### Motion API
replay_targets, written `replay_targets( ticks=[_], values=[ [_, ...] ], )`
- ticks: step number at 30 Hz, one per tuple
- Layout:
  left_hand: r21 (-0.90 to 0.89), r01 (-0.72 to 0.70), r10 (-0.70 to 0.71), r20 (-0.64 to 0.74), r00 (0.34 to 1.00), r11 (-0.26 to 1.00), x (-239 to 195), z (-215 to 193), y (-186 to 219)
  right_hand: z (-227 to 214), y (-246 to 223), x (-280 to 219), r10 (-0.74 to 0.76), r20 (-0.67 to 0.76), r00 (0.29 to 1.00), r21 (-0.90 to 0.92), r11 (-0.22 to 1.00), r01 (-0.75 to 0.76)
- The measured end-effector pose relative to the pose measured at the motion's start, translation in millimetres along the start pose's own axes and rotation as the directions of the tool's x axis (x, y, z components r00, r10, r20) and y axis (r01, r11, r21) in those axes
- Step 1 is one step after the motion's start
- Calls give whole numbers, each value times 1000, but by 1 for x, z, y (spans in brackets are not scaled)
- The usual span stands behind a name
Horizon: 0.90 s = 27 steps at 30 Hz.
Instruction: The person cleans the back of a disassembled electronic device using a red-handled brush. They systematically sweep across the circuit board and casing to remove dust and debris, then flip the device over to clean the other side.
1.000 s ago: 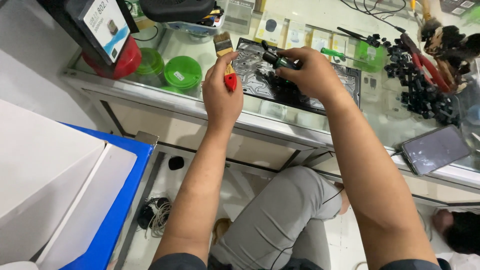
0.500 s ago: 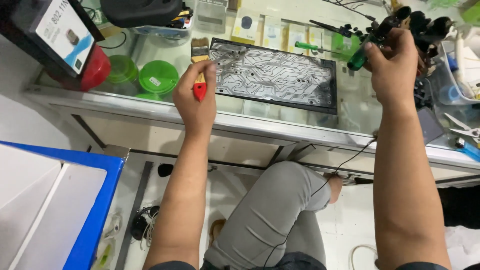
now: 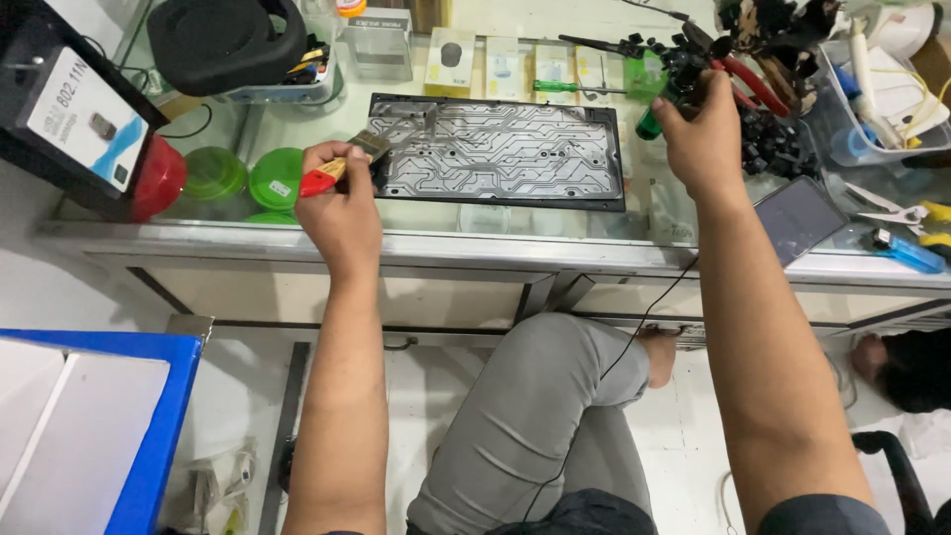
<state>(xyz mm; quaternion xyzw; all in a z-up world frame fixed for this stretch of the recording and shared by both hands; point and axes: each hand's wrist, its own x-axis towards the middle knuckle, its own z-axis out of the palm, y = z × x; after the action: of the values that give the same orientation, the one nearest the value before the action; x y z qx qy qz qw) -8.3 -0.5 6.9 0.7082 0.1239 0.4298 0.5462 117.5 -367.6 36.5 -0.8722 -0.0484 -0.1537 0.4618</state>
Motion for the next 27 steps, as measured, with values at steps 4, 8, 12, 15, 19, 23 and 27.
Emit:
replay_targets(
  ticks=[4, 8, 12, 15, 19, 23, 27],
  values=[
    [2, 23, -23, -11, 1000, 1000, 2, 1, 0, -8, -14, -23, -41, -5, 999, -32, 999, 40],
    [-121, 4, 1, 41, 999, 993, -1, 6, 0, -14, -23, -76, -269, 17, 963, -233, 935, 266],
    [-230, -31, 110, 340, 934, 973, -7, 50, 38, -4, -21, -112, -243, 262, 934, -423, 841, 337],
    [14, -94, 65, 616, 785, 996, 1, 105, 61, 6, -10, -121, -315, 195, 929, -414, 832, 370],
    [102, -193, 83, 647, 758, 976, 21, 171, 51, 10, -7, -126, -389, 114, 914, -496, 775, 392],
    [167, -192, 13, 720, 694, 967, 31, 200, 58, 10, -8, -126, -369, 98, 924, -460, 807, 371],
    [33, -66, 21, 723, 690, 997, 27, 206, 43, 11, -4, -127, -357, 94, 929, -448, 818, 360]
  ],
)
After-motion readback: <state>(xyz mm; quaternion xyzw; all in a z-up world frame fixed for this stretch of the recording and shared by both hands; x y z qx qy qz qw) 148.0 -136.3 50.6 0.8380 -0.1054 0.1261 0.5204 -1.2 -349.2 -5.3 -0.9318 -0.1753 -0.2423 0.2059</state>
